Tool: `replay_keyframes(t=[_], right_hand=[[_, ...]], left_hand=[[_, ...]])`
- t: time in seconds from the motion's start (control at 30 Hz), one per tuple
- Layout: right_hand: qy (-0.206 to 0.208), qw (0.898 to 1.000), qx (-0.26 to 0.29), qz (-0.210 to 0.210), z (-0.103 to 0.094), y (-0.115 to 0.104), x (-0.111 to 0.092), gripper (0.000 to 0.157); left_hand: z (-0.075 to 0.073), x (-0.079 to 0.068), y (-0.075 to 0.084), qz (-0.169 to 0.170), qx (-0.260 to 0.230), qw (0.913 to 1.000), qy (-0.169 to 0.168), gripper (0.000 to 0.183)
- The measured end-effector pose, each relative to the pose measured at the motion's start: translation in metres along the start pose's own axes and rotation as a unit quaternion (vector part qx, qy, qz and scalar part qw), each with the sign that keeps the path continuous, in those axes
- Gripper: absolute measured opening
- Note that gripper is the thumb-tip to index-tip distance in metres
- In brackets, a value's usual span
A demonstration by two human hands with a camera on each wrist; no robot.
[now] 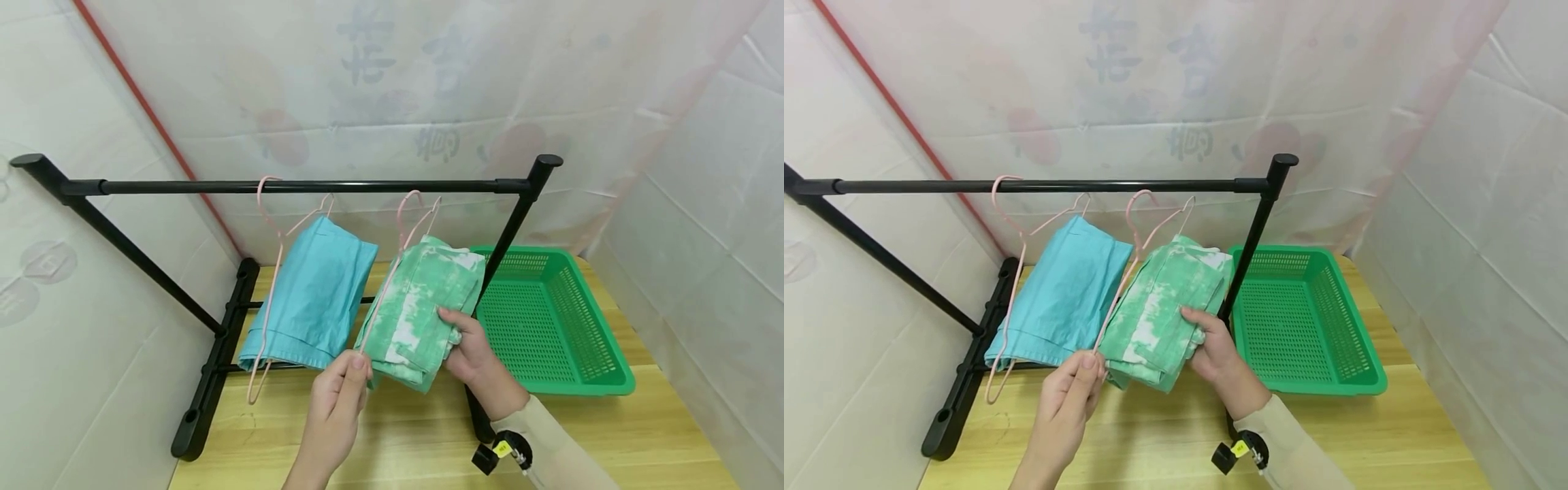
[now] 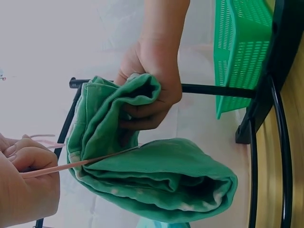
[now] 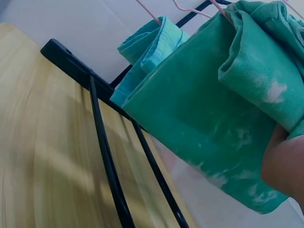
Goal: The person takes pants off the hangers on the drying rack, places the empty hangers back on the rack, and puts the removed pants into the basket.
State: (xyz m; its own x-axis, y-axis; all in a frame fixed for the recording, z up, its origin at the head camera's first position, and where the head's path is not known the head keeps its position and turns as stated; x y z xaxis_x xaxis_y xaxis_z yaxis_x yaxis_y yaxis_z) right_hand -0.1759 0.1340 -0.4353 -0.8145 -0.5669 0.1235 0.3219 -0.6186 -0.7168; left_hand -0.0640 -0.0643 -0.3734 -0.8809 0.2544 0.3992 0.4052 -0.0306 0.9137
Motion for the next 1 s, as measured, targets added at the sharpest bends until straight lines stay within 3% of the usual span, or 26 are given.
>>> replay_keyframes(t=[0.27, 0.47, 0.77, 1.0], right_hand=[[-0.037, 0.999, -0.003, -0.015, 0.001, -0.004, -0.001, 0.024], [-0.063, 0.998, -0.020, -0.006, 0.003, -0.003, -0.002, 0.027], [-0.093, 0.995, -0.025, -0.028, 0.005, -0.005, -0.002, 0.021], [-0.122, 0.991, 0.005, -0.060, 0.004, -0.006, -0.005, 0.020]], left_hand=[[0.001, -0.001, -0.007, 0.011, -0.003, 0.9999, -0.004, 0.030], [0.003, -0.001, -0.013, -0.006, 0.011, 0.9999, 0.005, 0.029], [0.006, -0.001, -0.015, -0.028, 0.051, 0.9982, 0.018, 0.028], [0.006, -0.002, -0.019, -0.008, 0.025, 0.9994, 0.022, 0.027]])
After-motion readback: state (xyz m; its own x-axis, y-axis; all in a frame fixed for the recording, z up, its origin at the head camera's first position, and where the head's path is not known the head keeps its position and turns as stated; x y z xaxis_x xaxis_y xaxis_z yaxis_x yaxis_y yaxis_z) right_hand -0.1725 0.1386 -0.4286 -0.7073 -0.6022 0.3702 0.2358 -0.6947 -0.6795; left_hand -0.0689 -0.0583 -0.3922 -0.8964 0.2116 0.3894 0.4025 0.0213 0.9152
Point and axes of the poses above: each hand's wrist, its own x-axis towards the middle knuckle, its own z-axis out of the palm, y = z × x, the point moved 3 cm from there along x, towards the middle knuckle, and after that the axes turned 11 degrees about -y, right-handed, at the moved point
